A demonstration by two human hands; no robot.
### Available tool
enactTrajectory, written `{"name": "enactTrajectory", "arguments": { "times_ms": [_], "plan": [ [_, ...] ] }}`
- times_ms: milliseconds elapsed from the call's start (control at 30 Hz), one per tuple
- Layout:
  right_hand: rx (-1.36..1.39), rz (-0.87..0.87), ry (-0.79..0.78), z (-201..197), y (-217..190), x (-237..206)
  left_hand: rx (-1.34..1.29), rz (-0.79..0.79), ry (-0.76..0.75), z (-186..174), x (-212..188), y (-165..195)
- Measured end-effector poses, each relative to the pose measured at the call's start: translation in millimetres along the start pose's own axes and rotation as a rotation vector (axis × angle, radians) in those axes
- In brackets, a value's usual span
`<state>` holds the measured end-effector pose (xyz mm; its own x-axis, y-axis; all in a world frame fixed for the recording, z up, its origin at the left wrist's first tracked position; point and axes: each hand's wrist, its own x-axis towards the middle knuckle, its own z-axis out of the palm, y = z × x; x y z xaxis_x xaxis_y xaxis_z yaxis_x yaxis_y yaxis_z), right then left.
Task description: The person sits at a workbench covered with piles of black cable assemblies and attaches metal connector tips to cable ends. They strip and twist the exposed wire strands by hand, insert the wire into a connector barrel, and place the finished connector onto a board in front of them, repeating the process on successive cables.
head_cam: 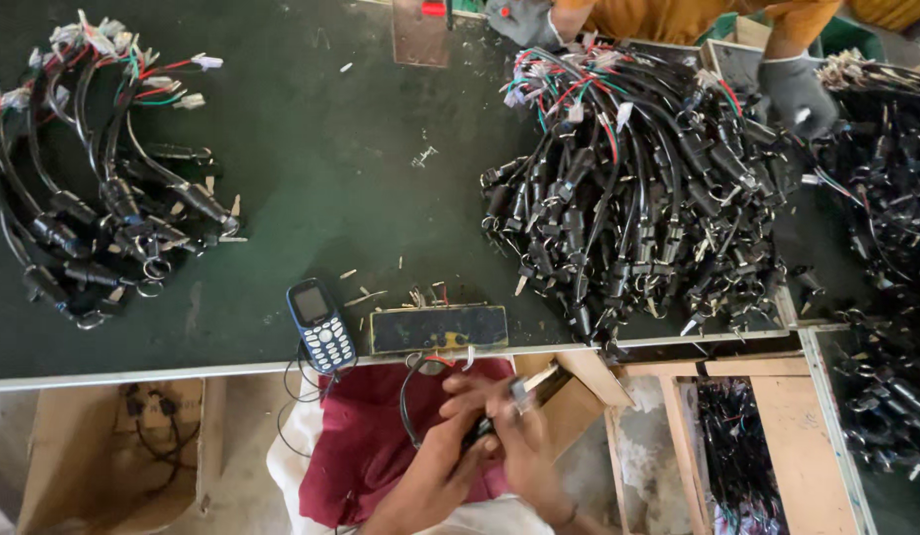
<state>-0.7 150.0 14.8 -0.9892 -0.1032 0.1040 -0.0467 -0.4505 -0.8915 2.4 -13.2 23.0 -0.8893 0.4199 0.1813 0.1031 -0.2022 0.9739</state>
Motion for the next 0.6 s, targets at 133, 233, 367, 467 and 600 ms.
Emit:
{"name": "enactTrajectory", "arguments": {
  "times_ms": [133,233,367,467,600],
  "plan": [
    [-0.207,0.077,0.025,13,10,0,0.559,-0.244,-0.069,5,-2,-19],
    [-0.222,0.208,0.099,25,-9,7,0.625,-0.243,-0.008,19,-2,-18],
    [-0.196,0.625,-0.409,-2,-93,10,-0.262,-0.481,-0.168,7,-15,21],
    [-0.452,0.589,-0.390,-35,-99,3,-0.565,-0.510,-0.392,-29,-27,64],
    [-1.487,0.120,-0.647,-53,2,-26,-1.093,-0.376,-0.276,-44,-26,103]
  ]
}}
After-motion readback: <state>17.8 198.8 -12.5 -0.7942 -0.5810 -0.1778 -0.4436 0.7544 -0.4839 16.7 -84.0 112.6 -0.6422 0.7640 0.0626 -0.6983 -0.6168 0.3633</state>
